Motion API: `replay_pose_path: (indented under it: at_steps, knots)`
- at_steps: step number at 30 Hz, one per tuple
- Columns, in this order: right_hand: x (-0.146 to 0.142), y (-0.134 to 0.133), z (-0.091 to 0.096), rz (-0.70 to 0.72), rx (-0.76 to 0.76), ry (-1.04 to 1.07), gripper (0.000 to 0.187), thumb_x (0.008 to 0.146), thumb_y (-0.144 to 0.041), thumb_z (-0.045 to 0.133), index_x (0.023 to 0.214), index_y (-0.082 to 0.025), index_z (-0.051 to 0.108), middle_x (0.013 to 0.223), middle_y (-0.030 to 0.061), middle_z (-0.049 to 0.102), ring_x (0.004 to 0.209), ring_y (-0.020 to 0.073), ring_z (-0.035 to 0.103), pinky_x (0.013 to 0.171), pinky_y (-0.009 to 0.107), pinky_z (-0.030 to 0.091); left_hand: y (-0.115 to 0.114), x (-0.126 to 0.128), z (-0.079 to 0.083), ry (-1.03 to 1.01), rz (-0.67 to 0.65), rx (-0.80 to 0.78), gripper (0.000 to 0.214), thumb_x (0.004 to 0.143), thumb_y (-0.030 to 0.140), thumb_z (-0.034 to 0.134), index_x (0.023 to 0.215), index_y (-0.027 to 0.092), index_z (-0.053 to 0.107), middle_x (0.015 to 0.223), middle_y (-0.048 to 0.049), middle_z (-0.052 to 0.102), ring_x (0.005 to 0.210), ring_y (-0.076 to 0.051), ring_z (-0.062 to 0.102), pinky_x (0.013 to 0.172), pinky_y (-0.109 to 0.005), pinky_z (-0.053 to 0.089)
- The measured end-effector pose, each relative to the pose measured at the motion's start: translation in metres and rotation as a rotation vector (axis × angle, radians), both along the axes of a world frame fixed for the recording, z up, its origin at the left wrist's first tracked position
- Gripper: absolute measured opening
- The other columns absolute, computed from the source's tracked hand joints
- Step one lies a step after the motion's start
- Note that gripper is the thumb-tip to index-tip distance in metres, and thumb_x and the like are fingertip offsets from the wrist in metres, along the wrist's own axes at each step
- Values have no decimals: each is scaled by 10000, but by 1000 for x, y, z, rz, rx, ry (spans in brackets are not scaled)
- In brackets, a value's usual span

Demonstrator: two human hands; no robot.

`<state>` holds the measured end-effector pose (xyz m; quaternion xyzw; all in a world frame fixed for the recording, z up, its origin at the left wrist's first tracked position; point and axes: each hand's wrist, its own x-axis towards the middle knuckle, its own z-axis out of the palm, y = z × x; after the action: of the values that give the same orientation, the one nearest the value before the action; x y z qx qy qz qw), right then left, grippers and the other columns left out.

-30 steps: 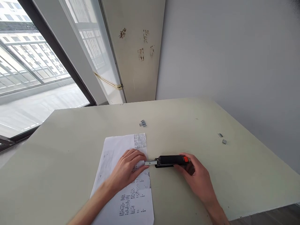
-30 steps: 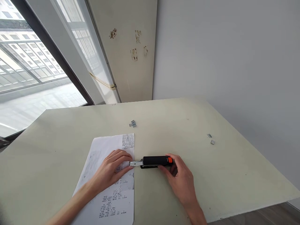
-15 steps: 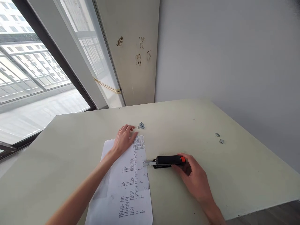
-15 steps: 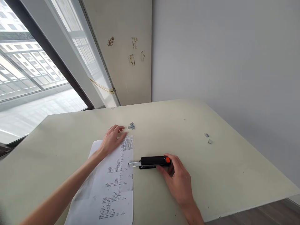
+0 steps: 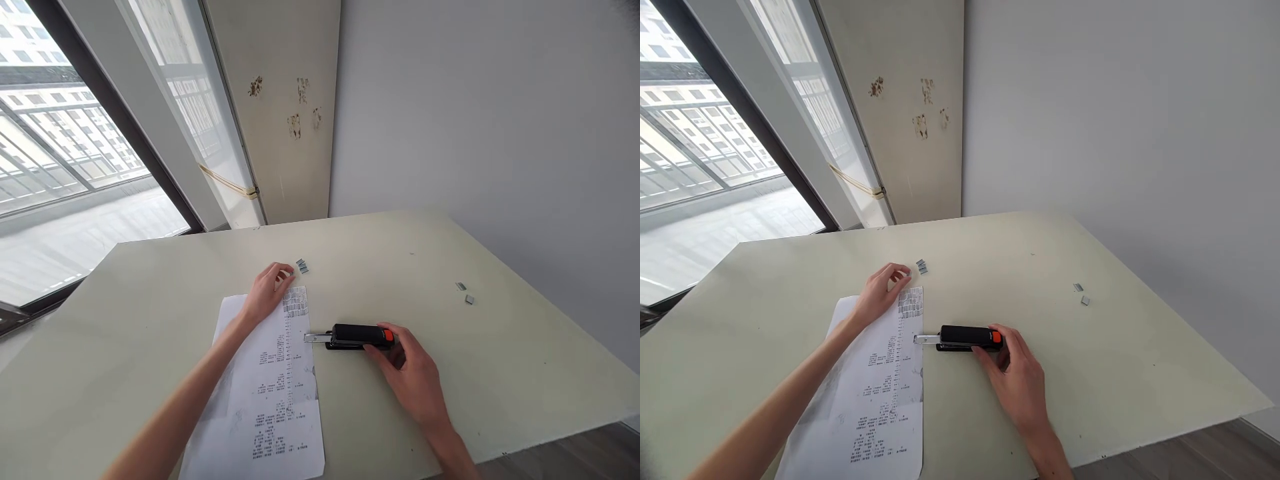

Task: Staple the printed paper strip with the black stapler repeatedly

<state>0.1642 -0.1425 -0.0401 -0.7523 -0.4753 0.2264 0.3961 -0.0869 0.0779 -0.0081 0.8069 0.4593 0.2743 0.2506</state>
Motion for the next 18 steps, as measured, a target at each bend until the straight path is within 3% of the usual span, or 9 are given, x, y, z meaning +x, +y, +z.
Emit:
replay_pose_path:
  at_steps: [2, 4, 6, 8, 13, 18]
  knots:
    - [0, 0, 1, -6, -16, 2, 524, 891, -684, 648, 1221, -279, 682, 1042, 50, 745, 671, 192, 638, 697, 376, 562, -22, 0, 8, -109, 15, -110, 385, 1044, 525, 481, 1225, 219, 628, 1032, -64, 716, 927, -211, 691, 867, -361, 541]
    - [0, -1, 1, -10, -27, -5, 517, 890, -677, 653, 1225, -285, 682, 1013, 47, 746, 665, 197, 636, 688, 376, 557, -44, 3, 15, -392, 31, -390, 434, 1038, 550, 510, 1290, 217, 629, 953, -45, 702, 901, -191, 684, 915, -361, 539]
    - [1, -1, 0, -6, -29, -16, 518, 893, -673, 652, 1234, -284, 681, 971, 46, 747, 659, 203, 636, 679, 375, 553, -61, 8, 21, -629, 25, -634, 438, 1016, 561, 562, 1252, 209, 672, 950, -45, 677, 867, -173, 660, 928, -357, 539]
    - [1, -1, -1, -2, -25, -30, 518, 897, -672, 648, 1237, -283, 683, 936, 44, 745, 654, 207, 637, 677, 375, 552, -71, 13, 24, -772, 9, -781, 411, 991, 549, 620, 1176, 194, 714, 968, -52, 655, 835, -157, 631, 921, -347, 544]
    - [2, -1, -2, -7, -18, -46, 507, 897, -662, 651, 1236, -286, 685, 920, 39, 739, 650, 207, 631, 665, 370, 549, -77, 17, 15, -926, 36, -919, 371, 952, 508, 715, 1125, 183, 753, 966, -53, 641, 816, -137, 605, 960, -334, 554]
    - [1, -1, 0, 2, -19, -19, 483, 907, -634, 654, 1243, -289, 680, 960, 44, 741, 661, 202, 629, 652, 361, 543, -77, 10, 1, -960, 72, -974, 370, 993, 521, 665, 1211, 233, 743, 980, -38, 657, 800, -111, 615, 927, -296, 566]
